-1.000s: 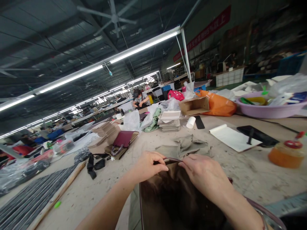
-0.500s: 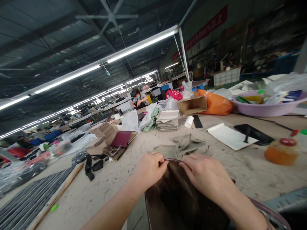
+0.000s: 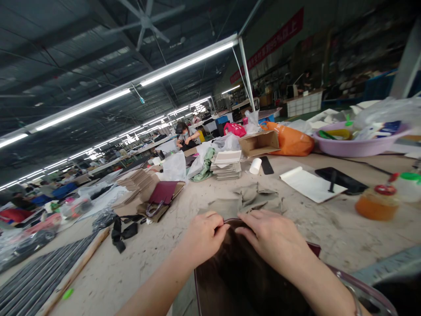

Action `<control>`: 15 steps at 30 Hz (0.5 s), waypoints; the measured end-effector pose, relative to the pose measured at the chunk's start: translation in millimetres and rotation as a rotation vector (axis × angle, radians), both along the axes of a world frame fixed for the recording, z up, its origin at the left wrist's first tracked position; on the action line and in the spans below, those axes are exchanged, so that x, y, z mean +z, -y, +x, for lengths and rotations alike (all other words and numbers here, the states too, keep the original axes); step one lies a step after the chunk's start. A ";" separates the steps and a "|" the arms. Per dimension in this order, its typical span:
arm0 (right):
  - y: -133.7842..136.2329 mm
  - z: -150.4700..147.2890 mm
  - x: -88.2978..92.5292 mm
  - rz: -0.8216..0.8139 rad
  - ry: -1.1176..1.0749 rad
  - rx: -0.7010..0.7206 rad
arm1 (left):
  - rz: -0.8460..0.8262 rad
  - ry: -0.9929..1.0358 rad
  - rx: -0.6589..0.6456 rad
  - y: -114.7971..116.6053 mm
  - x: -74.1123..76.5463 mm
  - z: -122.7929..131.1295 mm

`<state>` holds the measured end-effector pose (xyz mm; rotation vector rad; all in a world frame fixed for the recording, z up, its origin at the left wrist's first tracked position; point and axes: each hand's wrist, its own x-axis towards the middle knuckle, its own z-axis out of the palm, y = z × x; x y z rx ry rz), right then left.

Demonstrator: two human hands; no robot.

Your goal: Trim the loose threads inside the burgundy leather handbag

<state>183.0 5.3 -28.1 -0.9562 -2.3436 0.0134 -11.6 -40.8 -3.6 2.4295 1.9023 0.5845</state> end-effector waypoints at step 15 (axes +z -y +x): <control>-4.9 -1.2 -1.8 0.019 -0.009 0.006 | -0.010 -0.006 0.054 -2.5 -1.5 3.4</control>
